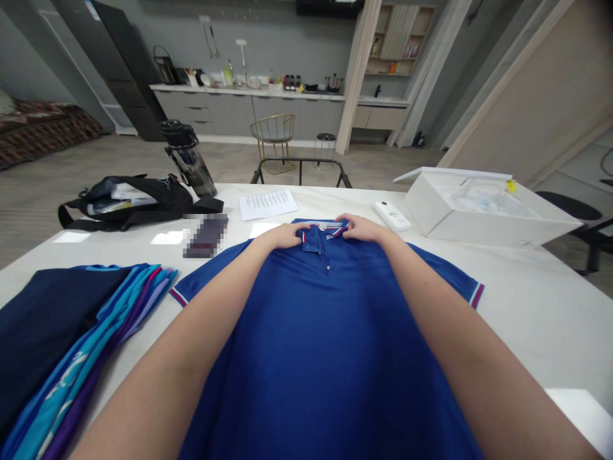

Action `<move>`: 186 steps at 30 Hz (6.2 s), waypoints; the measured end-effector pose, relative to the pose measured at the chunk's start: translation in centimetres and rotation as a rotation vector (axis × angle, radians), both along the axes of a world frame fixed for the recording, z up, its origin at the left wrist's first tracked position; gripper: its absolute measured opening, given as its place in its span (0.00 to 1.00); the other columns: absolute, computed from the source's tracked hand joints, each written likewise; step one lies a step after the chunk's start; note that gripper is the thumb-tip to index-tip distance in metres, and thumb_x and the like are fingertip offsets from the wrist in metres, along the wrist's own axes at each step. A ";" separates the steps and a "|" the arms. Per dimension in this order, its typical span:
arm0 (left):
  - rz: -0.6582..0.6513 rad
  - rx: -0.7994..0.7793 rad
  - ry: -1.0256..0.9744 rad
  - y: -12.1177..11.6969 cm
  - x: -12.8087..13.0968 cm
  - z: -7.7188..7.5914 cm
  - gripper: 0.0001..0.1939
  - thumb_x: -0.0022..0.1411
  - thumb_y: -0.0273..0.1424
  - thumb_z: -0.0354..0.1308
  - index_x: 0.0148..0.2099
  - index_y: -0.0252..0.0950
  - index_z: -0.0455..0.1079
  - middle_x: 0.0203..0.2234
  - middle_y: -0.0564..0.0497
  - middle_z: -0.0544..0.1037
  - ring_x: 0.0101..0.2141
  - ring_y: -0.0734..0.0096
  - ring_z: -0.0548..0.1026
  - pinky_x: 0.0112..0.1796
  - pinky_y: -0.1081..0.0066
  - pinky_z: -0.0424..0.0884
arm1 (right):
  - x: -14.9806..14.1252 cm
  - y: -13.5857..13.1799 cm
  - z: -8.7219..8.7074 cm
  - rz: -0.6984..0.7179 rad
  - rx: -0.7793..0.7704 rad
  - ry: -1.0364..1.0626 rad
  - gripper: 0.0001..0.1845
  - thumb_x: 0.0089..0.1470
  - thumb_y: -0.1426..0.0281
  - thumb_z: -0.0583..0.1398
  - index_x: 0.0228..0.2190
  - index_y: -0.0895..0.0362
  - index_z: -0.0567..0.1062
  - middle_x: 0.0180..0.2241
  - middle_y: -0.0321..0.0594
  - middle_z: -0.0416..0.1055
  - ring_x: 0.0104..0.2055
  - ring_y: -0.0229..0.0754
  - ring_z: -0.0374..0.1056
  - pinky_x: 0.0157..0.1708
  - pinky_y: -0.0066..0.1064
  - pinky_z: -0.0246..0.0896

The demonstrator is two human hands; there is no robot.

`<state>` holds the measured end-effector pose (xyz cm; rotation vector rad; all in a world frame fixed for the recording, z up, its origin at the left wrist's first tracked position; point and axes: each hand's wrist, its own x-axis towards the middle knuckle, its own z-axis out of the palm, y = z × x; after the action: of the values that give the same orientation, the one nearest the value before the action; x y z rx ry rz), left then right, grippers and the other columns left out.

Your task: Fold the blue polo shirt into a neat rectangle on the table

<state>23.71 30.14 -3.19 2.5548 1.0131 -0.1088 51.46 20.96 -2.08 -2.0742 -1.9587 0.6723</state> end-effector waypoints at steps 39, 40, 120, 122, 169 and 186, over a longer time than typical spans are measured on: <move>0.488 0.009 -0.162 -2.1 1.4 -0.3 0.25 0.71 0.39 0.53 0.64 0.33 0.61 0.54 0.34 0.77 0.54 0.53 0.76 0.50 0.64 0.70 | -1.7 -0.9 -4.3 0.085 0.220 -0.214 0.19 0.67 0.64 0.57 0.55 0.54 0.78 0.46 0.47 0.72 0.45 0.47 0.68 0.49 0.35 0.62; 0.512 -0.030 -0.173 -2.2 1.6 -0.4 0.25 0.70 0.38 0.54 0.65 0.33 0.61 0.54 0.35 0.77 0.53 0.54 0.76 0.49 0.64 0.70 | -1.7 -1.0 -4.4 0.080 0.227 -0.215 0.18 0.67 0.64 0.57 0.54 0.54 0.78 0.46 0.46 0.71 0.46 0.47 0.68 0.49 0.35 0.62; 0.440 0.120 -0.002 -8.3 -17.3 -4.2 0.38 0.73 0.53 0.26 0.75 0.43 0.51 0.74 0.50 0.47 0.73 0.58 0.44 0.69 0.47 0.40 | 9.9 -23.0 -5.3 -0.511 -0.045 -0.328 0.39 0.66 0.43 0.37 0.71 0.43 0.55 0.74 0.37 0.43 0.75 0.62 0.38 0.68 0.66 0.34; 0.415 0.125 -0.029 -8.4 -17.5 -3.8 0.37 0.74 0.50 0.25 0.75 0.41 0.50 0.74 0.50 0.49 0.73 0.61 0.45 0.69 0.49 0.41 | 9.7 -22.9 -4.9 -0.531 -0.024 -0.301 0.39 0.67 0.45 0.36 0.70 0.44 0.57 0.74 0.37 0.44 0.75 0.61 0.39 0.68 0.66 0.34; 0.236 0.375 -0.158 -0.1 6.8 -2.8 0.18 0.72 0.28 0.46 0.55 0.41 0.73 0.47 0.40 0.79 0.48 0.54 0.78 0.47 0.60 0.73 | -2.9 2.2 -4.2 -0.238 0.281 -0.220 0.12 0.64 0.62 0.60 0.45 0.52 0.78 0.44 0.45 0.78 0.47 0.51 0.72 0.46 0.38 0.65; 0.181 0.293 -0.097 -18.3 -6.1 -4.3 0.34 0.74 0.53 0.37 0.75 0.46 0.51 0.74 0.46 0.50 0.72 0.50 0.49 0.68 0.40 0.44 | -7.6 -20.0 -5.9 -0.323 0.168 -0.328 0.37 0.68 0.44 0.42 0.69 0.45 0.60 0.73 0.44 0.49 0.73 0.62 0.43 0.66 0.70 0.38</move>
<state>17.58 11.86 -7.51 2.6760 1.2980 0.2275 43.83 1.00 -7.98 -2.4315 -1.6911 0.1042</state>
